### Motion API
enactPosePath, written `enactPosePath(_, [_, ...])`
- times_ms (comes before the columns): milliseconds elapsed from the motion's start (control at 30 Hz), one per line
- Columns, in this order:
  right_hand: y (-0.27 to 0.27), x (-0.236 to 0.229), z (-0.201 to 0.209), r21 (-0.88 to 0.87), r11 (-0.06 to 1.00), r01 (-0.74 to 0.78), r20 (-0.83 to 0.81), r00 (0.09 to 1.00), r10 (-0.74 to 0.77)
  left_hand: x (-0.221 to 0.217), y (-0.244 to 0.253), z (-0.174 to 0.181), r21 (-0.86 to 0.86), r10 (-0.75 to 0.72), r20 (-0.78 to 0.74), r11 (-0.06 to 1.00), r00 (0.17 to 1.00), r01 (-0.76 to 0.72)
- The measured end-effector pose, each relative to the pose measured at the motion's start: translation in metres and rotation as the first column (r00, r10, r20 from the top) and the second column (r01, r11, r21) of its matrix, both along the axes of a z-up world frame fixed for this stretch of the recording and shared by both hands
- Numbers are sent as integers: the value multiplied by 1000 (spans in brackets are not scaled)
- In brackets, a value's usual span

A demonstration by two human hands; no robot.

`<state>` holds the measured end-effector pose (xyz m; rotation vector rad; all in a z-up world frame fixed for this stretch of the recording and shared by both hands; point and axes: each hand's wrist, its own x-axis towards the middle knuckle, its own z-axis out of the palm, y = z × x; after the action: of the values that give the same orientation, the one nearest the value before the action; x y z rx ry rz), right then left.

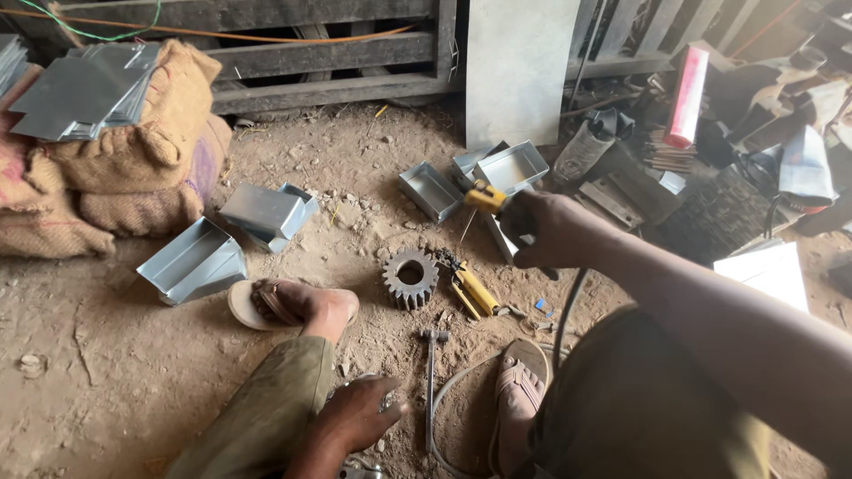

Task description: The person sits on the ground and welds rectangular metal boxes using a handheld welding torch. They pick up individual boxes, position them on a gear-like metal piece, and apply welds to the seams, creating bright sparks. The person handles the boxes one at a time, moving finished units aside.

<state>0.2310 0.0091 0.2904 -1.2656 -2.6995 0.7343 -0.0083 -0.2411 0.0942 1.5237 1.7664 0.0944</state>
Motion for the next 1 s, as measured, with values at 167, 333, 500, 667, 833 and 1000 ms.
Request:
enactPosePath(167, [28, -16, -34, -106, 988, -113, 244, 960, 136, -1, 10, -3, 436, 89, 211, 882, 973, -175])
enactPosePath(333, [56, -10, -72, -166, 957, -239, 337, 898, 283, -9, 30, -14, 747, 112, 350, 565, 930, -350])
enactPosePath(500, [72, 11, -78, -186, 962, -201, 352, 900, 256, -15, 22, -8, 801, 174, 294, 492, 940, -342])
enactPosePath(667, [71, 6, -65, -347, 938, 2, 251, 964, 90, -5, 40, -51, 783, 78, 395, 493, 915, -380])
enactPosePath(833, [71, 3, -71, -193, 963, -185, 237, 944, 229, -7, 51, -112, 748, 72, 360, 573, 930, -334])
enactPosePath(1000, [79, 11, -93, -117, 969, -218, 243, 940, 241, -11, 43, -145, 710, 89, 322, 636, 943, -303])
